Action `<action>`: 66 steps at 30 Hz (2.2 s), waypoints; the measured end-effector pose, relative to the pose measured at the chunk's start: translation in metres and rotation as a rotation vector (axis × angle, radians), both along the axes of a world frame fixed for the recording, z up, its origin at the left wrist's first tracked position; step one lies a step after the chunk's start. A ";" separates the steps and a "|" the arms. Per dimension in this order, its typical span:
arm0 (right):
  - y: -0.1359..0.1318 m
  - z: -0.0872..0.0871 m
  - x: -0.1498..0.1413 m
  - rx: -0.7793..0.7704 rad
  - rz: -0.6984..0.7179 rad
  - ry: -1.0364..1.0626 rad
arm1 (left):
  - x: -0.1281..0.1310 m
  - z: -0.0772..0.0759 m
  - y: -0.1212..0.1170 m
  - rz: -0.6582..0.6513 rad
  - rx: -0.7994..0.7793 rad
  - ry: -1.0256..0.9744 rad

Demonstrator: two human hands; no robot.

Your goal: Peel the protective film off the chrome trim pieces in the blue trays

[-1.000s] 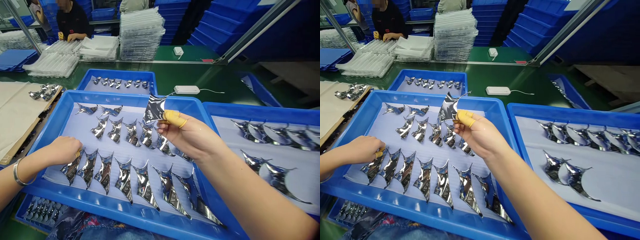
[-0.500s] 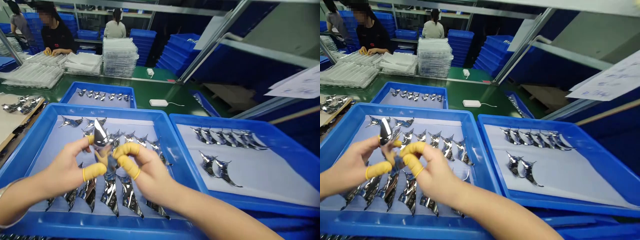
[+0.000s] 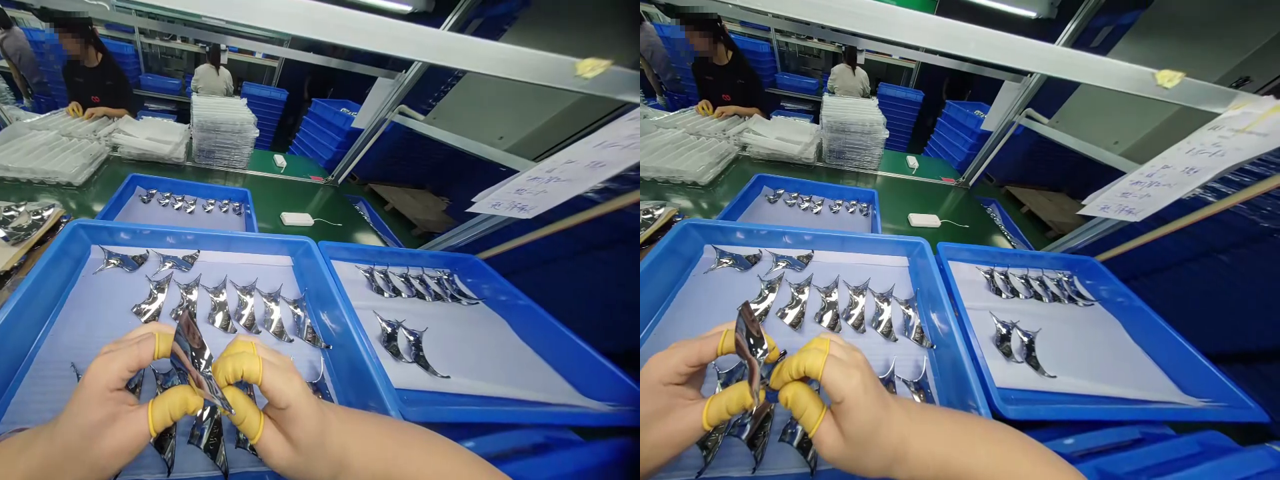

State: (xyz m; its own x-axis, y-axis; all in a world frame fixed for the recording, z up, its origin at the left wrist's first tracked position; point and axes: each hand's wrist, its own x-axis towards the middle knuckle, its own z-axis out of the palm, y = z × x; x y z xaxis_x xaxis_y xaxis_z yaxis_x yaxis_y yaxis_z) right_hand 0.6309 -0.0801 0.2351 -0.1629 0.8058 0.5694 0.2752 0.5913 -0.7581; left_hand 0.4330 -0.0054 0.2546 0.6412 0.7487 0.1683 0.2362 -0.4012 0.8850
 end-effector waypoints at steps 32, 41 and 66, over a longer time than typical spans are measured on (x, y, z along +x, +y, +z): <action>0.005 -0.005 0.002 -0.235 0.175 0.246 | -0.014 -0.017 0.017 -0.351 0.351 0.188; 0.002 -0.013 -0.001 0.006 -0.001 0.021 | -0.005 -0.016 0.006 -0.260 0.347 0.120; 0.000 -0.004 0.007 -0.151 0.045 0.141 | -0.010 -0.020 0.001 -0.219 0.275 0.074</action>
